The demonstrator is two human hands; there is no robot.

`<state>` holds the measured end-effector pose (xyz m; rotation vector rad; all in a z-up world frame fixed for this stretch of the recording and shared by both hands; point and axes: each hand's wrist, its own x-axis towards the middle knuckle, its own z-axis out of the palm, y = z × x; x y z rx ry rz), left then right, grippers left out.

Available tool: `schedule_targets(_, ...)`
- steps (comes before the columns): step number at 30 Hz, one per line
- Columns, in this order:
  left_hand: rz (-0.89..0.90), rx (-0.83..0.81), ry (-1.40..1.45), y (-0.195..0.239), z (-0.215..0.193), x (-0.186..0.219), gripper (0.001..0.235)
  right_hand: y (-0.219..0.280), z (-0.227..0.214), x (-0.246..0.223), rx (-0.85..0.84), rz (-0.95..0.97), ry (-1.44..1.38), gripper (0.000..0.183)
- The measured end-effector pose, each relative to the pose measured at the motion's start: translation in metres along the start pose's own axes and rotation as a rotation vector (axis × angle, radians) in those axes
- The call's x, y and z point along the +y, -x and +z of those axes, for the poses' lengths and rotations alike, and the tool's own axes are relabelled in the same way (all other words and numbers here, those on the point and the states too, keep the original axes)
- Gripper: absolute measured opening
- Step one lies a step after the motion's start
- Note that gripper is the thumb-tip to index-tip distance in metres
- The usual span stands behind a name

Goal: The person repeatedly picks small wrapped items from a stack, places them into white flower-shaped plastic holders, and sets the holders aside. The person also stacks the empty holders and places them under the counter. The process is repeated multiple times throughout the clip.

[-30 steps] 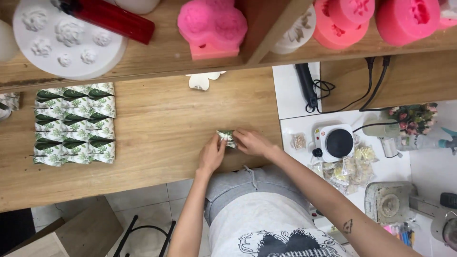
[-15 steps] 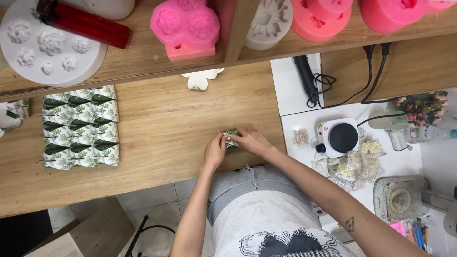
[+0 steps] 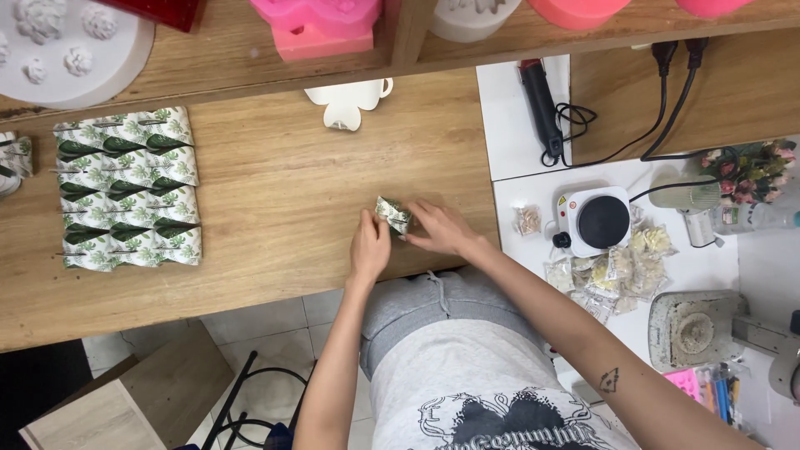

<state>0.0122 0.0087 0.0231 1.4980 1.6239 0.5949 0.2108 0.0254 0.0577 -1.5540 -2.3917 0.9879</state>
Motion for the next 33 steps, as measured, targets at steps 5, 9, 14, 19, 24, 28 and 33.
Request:
schedule_targets(5,-0.027,0.117,0.151,0.016,0.004,0.002,0.029,0.012,0.003,0.002,-0.036,0.129,-0.272,0.051)
schedule_targets(9,0.055,0.155,0.122,0.018,-0.002,0.012,0.036,0.024,0.006,0.009,-0.036,0.126,-0.384,0.052)
schedule_targets(14,0.020,0.129,0.092,0.007,-0.005,0.014,0.049,0.039,0.011,0.019,-0.060,0.061,-0.398,0.042)
schedule_targets(19,0.152,0.202,0.050,0.003,-0.007,0.031,0.056,0.048,0.020,0.019,-0.184,0.113,-0.192,0.028)
schedule_targets(24,0.137,0.293,-0.043,0.016,0.009,0.041,0.048,0.022,-0.003,0.016,0.152,0.023,-0.211,0.023)
schedule_targets(28,0.128,0.152,0.074,0.029,0.030,0.036,0.031,0.000,-0.046,-0.002,0.293,-0.269,-0.049,0.032)
schedule_targets(33,0.039,-0.050,0.078,0.028,0.035,0.027,0.028,-0.017,-0.024,0.023,0.199,-0.452,0.076,0.031)
